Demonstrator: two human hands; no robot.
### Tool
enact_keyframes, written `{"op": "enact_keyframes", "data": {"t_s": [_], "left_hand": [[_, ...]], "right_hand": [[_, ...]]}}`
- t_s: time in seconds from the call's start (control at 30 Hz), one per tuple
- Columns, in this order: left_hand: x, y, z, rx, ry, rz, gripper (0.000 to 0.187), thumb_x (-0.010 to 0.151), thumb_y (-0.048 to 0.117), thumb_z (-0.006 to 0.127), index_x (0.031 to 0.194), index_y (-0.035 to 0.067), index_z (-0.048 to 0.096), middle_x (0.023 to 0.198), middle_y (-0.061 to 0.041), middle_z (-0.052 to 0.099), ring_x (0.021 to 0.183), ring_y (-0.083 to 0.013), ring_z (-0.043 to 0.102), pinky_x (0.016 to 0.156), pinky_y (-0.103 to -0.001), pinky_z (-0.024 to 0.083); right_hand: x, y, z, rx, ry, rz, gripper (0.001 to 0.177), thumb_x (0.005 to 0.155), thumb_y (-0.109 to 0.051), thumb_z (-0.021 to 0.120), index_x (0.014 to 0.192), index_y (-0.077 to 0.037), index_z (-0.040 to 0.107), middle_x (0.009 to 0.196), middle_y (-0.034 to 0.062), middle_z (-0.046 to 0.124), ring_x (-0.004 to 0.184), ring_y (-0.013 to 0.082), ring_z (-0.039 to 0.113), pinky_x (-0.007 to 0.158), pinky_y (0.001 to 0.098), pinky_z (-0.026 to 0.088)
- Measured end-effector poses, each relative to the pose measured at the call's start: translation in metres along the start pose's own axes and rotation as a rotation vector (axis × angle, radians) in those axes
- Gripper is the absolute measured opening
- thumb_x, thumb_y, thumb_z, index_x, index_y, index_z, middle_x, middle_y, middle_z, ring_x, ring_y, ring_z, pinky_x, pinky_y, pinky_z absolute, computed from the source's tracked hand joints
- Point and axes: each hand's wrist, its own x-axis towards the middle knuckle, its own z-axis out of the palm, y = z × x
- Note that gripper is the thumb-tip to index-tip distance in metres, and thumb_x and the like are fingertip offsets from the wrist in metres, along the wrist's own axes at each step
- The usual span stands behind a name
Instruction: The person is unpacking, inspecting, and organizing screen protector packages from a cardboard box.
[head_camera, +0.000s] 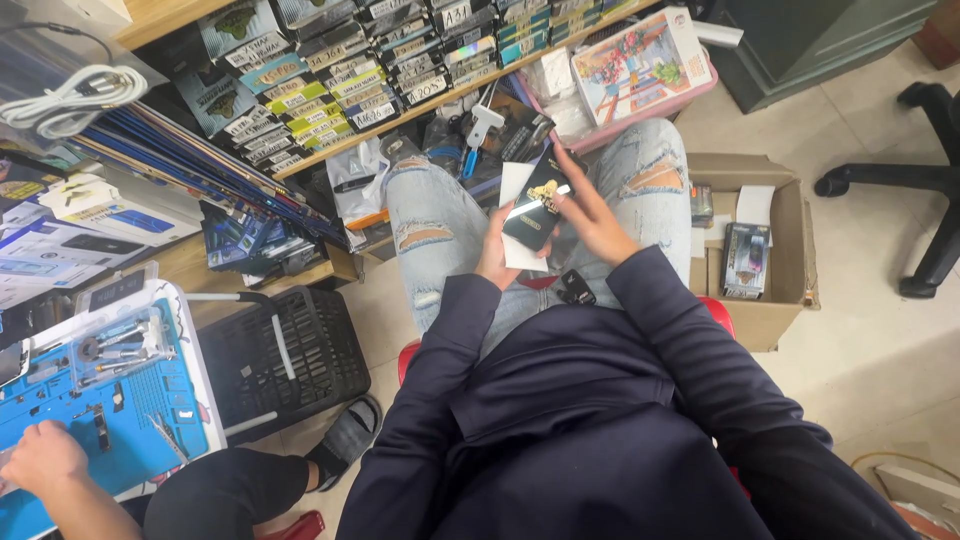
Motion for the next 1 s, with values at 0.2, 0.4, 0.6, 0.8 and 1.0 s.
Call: {"op": "enact_keyframes", "data": {"t_s": [0.2,0.4,0.6,0.8,1.0], "left_hand": [[0.005,-0.008,-0.016,-0.076,0.102,0.034,0.044,0.100,0.044,0.055,0.118,0.004,0.063,0.095,-0.019,0.071,0.065,-0.0288,0.065,0.047,-0.037,0.048],[-0.009,0.000,0.005,-0.093,0.246,0.086,0.041,0.098,0.049,0.056,0.107,0.011,0.068,0.088,-0.010,0.072,0.063,-0.0213,0.064,0.046,-0.034,0.050],[-0.009,-0.004,0.000,-0.077,0.285,0.109,0.038,0.099,0.047,0.059,0.109,0.012,0.070,0.095,-0.011,0.075,0.070,-0.0205,0.067,0.048,-0.033,0.050],[0.002,-0.013,-0.023,-0.074,0.229,0.131,0.041,0.099,0.049,0.055,0.115,0.013,0.069,0.104,-0.012,0.075,0.076,-0.0204,0.070,0.044,-0.028,0.048],[0.012,-0.022,-0.041,-0.073,0.161,0.130,0.049,0.100,0.050,0.053,0.125,0.010,0.065,0.109,-0.014,0.074,0.076,-0.0260,0.068,0.043,-0.035,0.049]], "right_hand": [[0.010,0.080,-0.003,0.092,-0.192,-0.035,0.062,0.108,-0.023,0.055,0.164,-0.024,0.028,0.163,0.0261,0.025,0.092,0.0266,0.073,0.072,0.0419,0.066],[0.001,0.028,0.002,-0.032,-0.301,0.151,0.049,0.107,-0.034,0.051,0.155,-0.026,0.048,0.151,0.0274,0.039,0.106,0.0295,0.068,0.095,0.0425,0.060],[0.005,0.057,-0.002,0.015,-0.367,0.157,0.044,0.108,-0.040,0.047,0.144,-0.019,0.063,0.148,0.0260,0.040,0.102,0.0278,0.070,0.100,0.0495,0.054],[0.003,0.031,-0.002,0.030,-0.335,0.079,0.049,0.112,-0.042,0.039,0.126,-0.013,0.076,0.137,0.0198,0.050,0.121,0.0275,0.055,0.111,0.0531,0.037],[-0.003,0.006,-0.003,0.132,-0.237,0.203,0.064,0.111,-0.050,0.032,0.126,-0.002,0.072,0.116,0.0221,0.059,0.113,0.0312,0.056,0.102,0.0542,0.048]]}}
